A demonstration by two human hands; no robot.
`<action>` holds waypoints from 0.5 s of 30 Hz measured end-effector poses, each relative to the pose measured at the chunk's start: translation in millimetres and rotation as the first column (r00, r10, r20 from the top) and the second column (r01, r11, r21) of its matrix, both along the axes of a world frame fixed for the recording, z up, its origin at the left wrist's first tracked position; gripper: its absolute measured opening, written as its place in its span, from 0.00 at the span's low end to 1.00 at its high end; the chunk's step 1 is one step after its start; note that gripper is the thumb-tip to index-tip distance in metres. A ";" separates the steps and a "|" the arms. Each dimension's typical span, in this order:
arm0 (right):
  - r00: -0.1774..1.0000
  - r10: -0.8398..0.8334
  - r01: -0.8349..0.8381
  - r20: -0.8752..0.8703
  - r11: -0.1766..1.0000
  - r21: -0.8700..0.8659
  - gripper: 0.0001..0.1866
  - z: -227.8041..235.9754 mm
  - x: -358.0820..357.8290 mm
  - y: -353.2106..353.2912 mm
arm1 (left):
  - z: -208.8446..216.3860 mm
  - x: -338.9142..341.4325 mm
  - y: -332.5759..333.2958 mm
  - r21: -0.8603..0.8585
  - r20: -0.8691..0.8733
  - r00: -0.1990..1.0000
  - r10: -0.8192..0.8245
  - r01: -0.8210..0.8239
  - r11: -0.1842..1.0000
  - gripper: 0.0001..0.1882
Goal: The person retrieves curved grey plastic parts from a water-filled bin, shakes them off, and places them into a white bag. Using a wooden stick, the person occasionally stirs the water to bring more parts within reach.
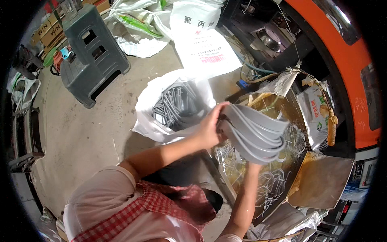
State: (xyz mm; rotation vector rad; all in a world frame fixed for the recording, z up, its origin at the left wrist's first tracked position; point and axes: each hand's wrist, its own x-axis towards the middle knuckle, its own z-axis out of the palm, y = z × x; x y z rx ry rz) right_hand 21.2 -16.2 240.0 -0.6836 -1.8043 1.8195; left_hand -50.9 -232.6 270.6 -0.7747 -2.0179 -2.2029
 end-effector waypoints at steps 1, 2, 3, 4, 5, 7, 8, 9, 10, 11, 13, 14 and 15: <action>1.000 0.005 -0.005 -0.023 1.000 0.006 0.13 0.9 -13.2 -16.1 | 4.9 -3.1 -18.3 -0.057 -0.040 0.999 0.003 -0.005 0.998 0.47; 0.999 0.021 -0.021 -0.040 1.000 0.002 0.13 -1.6 -27.4 -37.8 | 7.2 -5.4 -42.0 -0.122 -0.076 0.997 0.014 -0.024 0.992 0.50; 0.998 0.039 -0.039 -0.051 0.999 0.000 0.13 -4.6 -40.5 -59.0 | -6.2 -13.1 -63.8 -0.080 -0.028 0.998 -0.050 0.048 0.996 0.53; 0.997 0.050 -0.051 -0.063 0.999 -0.001 0.13 -7.4 -52.9 -80.1 | -25.7 -19.6 -87.1 0.005 0.048 0.998 -0.044 0.043 0.999 0.54; 0.995 0.057 -0.057 -0.077 0.998 0.000 0.13 -10.0 -63.9 -97.5 | -45.9 -26.3 -108.2 0.097 0.120 0.992 -0.047 0.036 0.995 0.55; 0.992 0.034 -0.030 -0.121 0.999 0.032 0.13 -5.6 -73.9 -122.1 | -50.1 -40.2 -148.0 -0.022 0.255 0.942 0.216 -0.218 0.976 0.53; 0.991 0.027 -0.023 -0.129 0.999 0.035 0.13 -7.4 -79.3 -134.9 | -44.0 -45.2 -168.3 -0.291 0.232 0.861 0.453 -0.383 0.877 0.52; 0.990 0.041 -0.037 -0.132 0.999 0.034 0.13 -11.6 -87.5 -150.6 | -57.0 -46.8 -186.7 -0.306 0.236 0.858 0.456 -0.380 0.873 0.52; 0.990 0.048 -0.045 -0.132 0.999 0.029 0.13 -16.8 -91.5 -166.5 | -77.5 -49.1 -201.7 -0.274 0.228 0.886 0.403 -0.338 0.900 0.49; 0.989 0.062 -0.058 -0.138 0.998 0.028 0.13 -21.1 -94.5 -183.1 | -88.3 -55.2 -211.1 -0.235 0.210 0.913 0.349 -0.299 0.925 0.46; 0.993 0.089 -0.087 -0.078 0.996 0.025 0.14 -35.9 -98.7 -202.7 | -87.9 -60.1 -207.9 -0.198 0.152 0.969 0.195 -0.164 0.967 0.45; 0.990 0.141 -0.141 0.028 0.990 0.001 0.13 -46.5 -101.9 -206.3 | -83.3 -60.3 -207.9 -0.158 0.070 0.996 0.053 -0.042 0.987 0.44; 0.972 0.194 -0.193 0.133 0.981 -0.020 0.13 -56.9 -104.4 -208.2 | -76.9 -61.4 -211.6 -0.044 0.215 0.976 0.025 -0.016 0.999 0.45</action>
